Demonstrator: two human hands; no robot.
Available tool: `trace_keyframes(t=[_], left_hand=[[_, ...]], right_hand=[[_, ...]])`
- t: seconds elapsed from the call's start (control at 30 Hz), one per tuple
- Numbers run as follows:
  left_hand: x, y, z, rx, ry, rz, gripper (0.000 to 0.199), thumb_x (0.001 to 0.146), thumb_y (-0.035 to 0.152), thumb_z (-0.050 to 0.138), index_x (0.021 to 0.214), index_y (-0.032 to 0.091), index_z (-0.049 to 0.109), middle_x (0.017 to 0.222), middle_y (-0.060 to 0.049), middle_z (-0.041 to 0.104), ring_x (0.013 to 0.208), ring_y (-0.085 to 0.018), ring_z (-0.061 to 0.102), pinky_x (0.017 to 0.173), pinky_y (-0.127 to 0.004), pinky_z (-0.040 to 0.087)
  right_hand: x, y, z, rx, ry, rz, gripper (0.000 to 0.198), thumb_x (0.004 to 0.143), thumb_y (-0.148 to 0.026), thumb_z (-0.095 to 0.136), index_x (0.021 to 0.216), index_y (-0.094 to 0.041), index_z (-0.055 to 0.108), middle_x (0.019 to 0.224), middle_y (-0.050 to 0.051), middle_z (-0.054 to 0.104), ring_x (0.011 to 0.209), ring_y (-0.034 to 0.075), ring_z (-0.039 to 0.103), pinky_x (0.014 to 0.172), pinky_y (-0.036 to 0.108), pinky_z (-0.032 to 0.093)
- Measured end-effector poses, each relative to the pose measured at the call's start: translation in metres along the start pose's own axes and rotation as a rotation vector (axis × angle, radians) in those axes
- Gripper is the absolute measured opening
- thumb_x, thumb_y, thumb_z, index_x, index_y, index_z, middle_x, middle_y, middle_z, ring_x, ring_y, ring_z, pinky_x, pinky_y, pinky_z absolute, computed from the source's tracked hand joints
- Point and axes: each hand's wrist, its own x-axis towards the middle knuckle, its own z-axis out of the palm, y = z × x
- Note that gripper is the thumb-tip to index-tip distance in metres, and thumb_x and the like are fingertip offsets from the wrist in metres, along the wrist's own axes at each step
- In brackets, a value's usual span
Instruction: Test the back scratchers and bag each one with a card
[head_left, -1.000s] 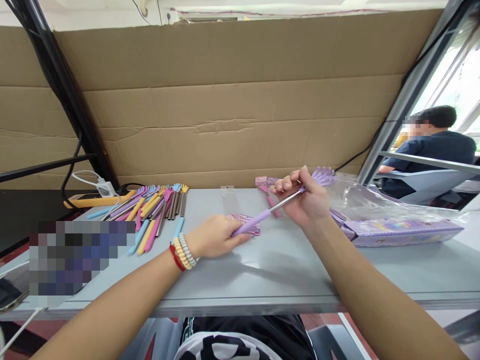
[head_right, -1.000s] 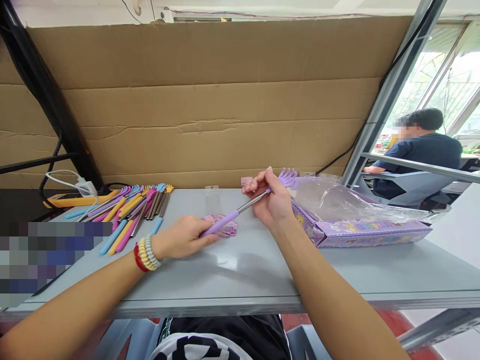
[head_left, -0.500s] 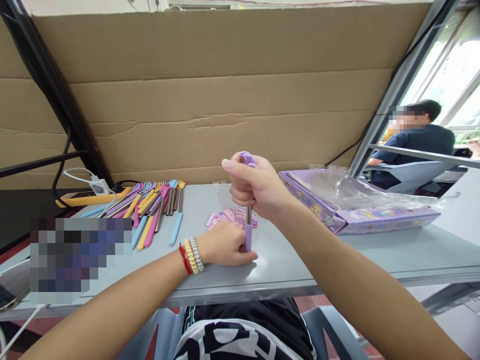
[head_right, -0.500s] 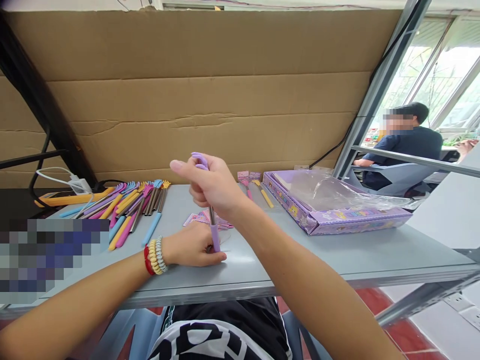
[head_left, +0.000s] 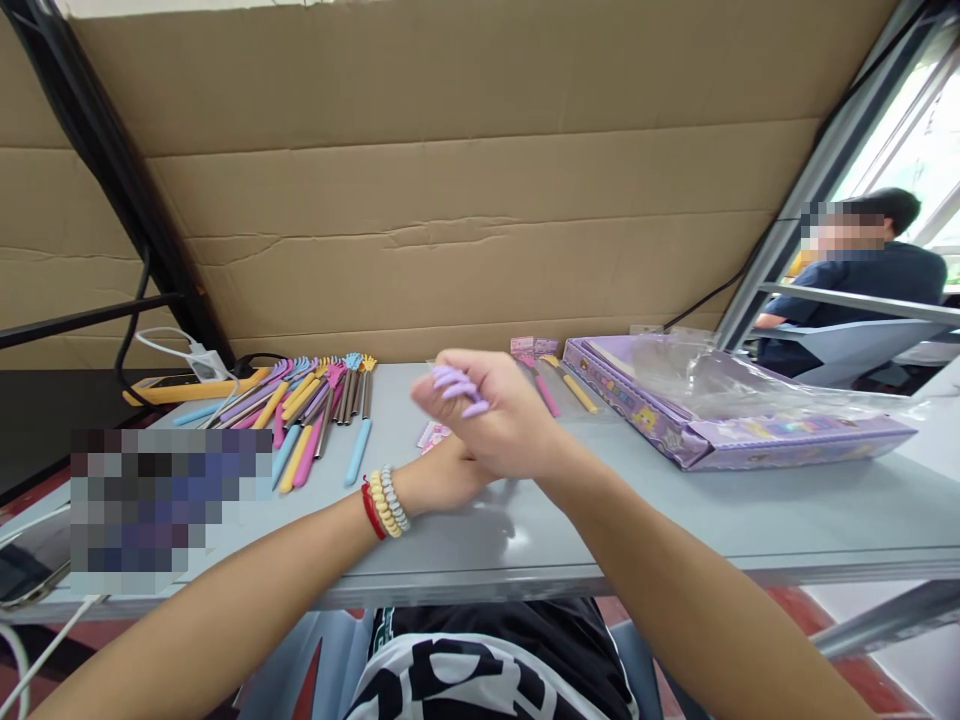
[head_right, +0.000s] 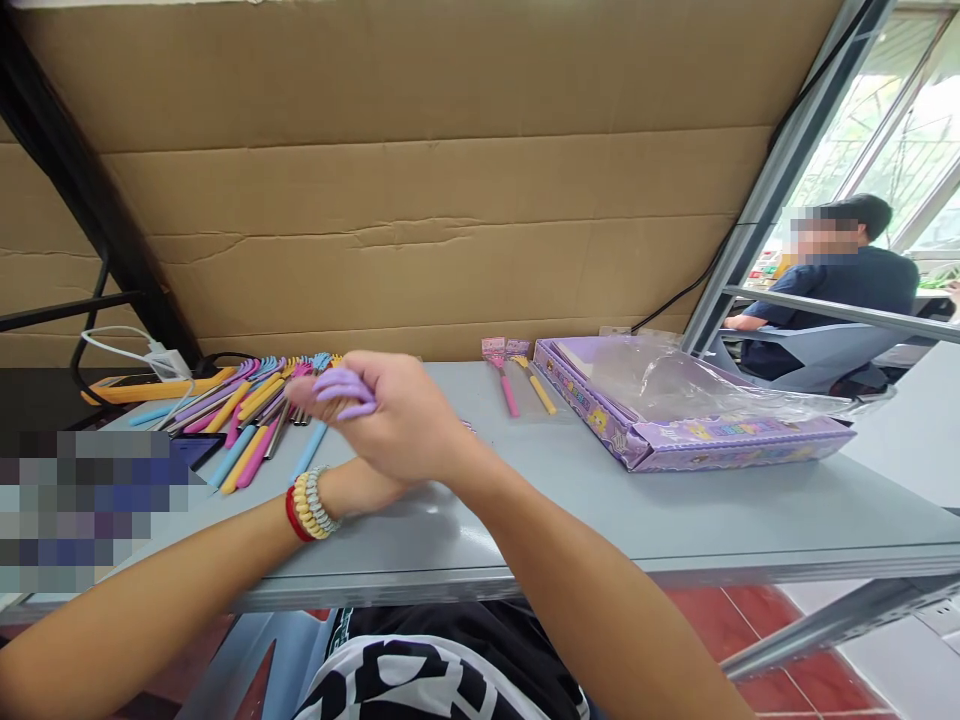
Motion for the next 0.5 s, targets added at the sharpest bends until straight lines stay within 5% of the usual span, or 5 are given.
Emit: trace_keyframes(t=[0.17,0.33,0.5], left_hand=[[-0.001,0.003,-0.002,-0.264,-0.119,0.061,0.034,0.088,0.046,0.049,0.085,0.014,0.057,0.083,-0.006,0.063,0.073,-0.013,0.056,0.071,-0.029,0.046],[0.001,-0.003,0.004,-0.358,-0.284,0.003,0.040,0.080,0.055,0.057,0.075,0.015,0.053,0.075,-0.003,0.059,0.074,-0.013,0.054,0.071,-0.028,0.043],[0.004,-0.011,0.013,-0.464,-0.289,-0.075,0.045,0.080,0.059,0.054,0.067,0.017,0.045,0.064,0.001,0.052,0.063,-0.010,0.049,0.062,-0.025,0.038]], right_hand=[[0.010,-0.003,-0.013,0.231,0.157,0.144,0.053,0.073,-0.058,0.064,0.060,-0.023,0.026,0.049,-0.008,0.015,0.040,0.005,0.019,0.036,0.022,0.014],[0.014,-0.001,-0.021,0.297,0.157,0.190,0.053,0.074,-0.059,0.063,0.062,-0.023,0.025,0.051,-0.008,0.013,0.038,0.004,0.017,0.035,0.021,0.010],[0.015,0.003,-0.019,0.304,0.170,0.183,0.050,0.073,-0.054,0.067,0.065,-0.023,0.028,0.052,-0.007,0.014,0.038,0.004,0.019,0.035,0.021,0.010]])
